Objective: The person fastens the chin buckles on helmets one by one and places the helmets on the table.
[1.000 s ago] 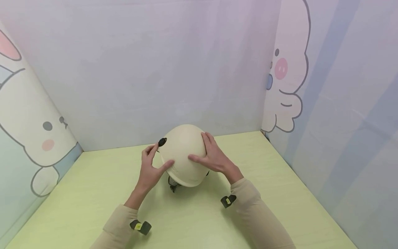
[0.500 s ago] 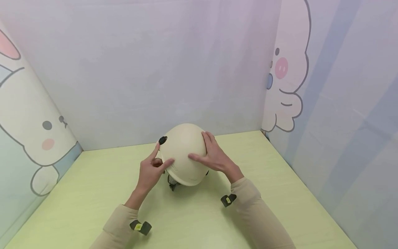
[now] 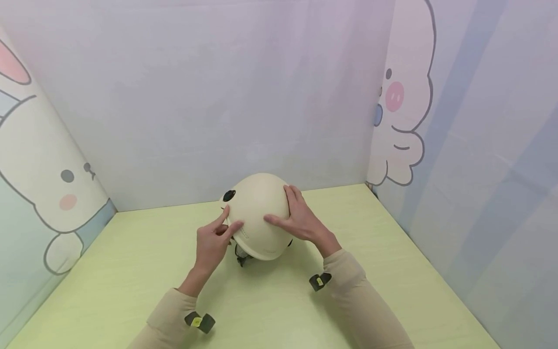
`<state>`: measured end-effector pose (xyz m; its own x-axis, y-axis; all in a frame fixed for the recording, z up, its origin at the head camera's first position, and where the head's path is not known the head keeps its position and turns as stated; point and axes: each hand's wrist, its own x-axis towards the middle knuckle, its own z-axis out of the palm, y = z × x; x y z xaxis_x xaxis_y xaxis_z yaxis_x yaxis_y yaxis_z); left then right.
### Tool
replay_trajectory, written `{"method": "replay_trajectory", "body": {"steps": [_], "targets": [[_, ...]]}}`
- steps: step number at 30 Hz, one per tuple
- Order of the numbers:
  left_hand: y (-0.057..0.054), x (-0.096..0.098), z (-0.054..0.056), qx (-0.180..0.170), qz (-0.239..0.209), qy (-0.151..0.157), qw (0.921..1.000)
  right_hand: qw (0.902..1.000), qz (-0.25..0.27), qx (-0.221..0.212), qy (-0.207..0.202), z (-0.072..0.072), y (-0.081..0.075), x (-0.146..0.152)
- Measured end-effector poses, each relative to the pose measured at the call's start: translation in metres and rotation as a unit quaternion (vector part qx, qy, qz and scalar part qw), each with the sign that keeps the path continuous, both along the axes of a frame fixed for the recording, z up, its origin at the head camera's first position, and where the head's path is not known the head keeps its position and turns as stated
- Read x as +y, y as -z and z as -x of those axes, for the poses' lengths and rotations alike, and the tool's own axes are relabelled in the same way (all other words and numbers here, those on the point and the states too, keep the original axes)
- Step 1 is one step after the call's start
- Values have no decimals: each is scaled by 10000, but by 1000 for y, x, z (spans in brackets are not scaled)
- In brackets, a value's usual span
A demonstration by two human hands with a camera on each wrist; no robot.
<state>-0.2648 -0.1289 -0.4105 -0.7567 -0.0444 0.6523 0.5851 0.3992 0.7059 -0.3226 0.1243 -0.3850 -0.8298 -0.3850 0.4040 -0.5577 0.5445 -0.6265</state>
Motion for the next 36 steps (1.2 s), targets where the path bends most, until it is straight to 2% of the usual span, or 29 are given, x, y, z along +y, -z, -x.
{"method": "replay_trajectory", "body": {"steps": [6, 8, 13, 17, 26, 31, 36], "targets": [[6, 10, -3, 11, -288, 144, 9995, 10000, 35, -11, 40, 0, 0, 0], [16, 12, 0, 71, -230, 251, 9994, 10000, 56, -10, 57, 0, 0, 0], [27, 21, -3, 24, -7, 419, 9991, 9999, 60, 22, 79, 0, 1, -1], [27, 24, -4, -12, 22, 487, 9988, 10000, 41, 31, 84, 0, 0, -1], [14, 29, -8, -365, -228, 898, 9950, 9999, 113, 63, 95, 2, 1, 2], [20, 29, -6, -361, -218, 752, 9963, 9997, 247, 38, 53, 2, 1, 2], [25, 28, -4, -94, -231, 711, 9972, 9997, 248, -28, 37, 2, 1, 2]]}}
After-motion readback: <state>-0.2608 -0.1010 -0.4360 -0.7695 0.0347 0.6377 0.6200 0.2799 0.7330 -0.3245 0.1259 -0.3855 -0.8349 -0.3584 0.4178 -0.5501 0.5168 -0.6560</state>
